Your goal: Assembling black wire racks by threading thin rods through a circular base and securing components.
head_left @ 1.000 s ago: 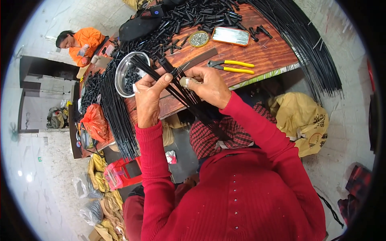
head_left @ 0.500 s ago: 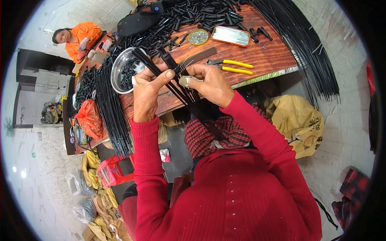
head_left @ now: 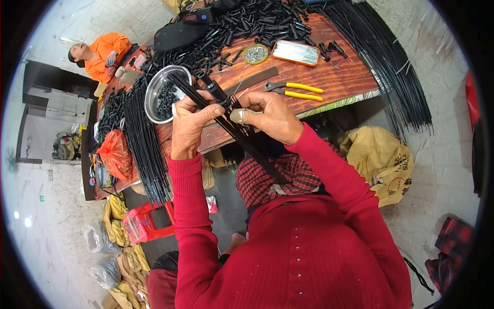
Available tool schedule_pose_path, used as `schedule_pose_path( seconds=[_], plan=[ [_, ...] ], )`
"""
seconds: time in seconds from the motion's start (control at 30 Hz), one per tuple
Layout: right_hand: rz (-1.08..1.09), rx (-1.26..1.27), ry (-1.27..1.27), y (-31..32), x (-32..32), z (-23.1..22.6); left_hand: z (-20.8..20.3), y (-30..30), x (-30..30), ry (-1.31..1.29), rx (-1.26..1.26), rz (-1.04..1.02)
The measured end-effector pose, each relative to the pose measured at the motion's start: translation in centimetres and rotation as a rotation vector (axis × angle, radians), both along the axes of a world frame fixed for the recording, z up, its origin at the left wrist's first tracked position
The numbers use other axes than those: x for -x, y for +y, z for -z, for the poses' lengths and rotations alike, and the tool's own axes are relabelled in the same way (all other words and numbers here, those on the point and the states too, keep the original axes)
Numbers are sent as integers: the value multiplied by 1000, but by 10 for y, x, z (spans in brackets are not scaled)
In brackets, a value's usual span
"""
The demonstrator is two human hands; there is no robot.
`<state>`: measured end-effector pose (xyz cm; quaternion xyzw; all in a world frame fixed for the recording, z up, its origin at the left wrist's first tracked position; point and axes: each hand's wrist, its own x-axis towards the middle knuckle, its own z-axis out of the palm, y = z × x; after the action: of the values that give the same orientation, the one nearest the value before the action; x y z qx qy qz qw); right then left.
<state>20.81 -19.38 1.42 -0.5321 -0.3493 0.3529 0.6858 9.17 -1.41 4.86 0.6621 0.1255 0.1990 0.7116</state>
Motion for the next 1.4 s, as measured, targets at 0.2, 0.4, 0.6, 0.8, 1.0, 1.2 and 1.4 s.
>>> schedule_pose_path(
  seconds=[0.2,0.4,0.6,0.8,1.0,1.2,1.4],
  plan=[
    [118,-26,-101,3,-2,5,-9,-6,-2,40,-51,-18],
    [408,-1,-391,1,18,-8,3,2,-7,-15,7,96],
    [520,-50,-383,11,17,0,-17,-24,-9,78,-180,-77],
    [428,-10,-366,8,13,0,-29,-35,-7,117,-219,-58],
    [70,29,15,5,-14,7,-16,-26,-11,56,-205,-73],
    [-117,29,278,3,-19,5,-9,-21,-10,-17,-168,-72],
    [-13,-6,182,10,-9,15,-4,-18,-9,-58,-126,-54]
  ],
)
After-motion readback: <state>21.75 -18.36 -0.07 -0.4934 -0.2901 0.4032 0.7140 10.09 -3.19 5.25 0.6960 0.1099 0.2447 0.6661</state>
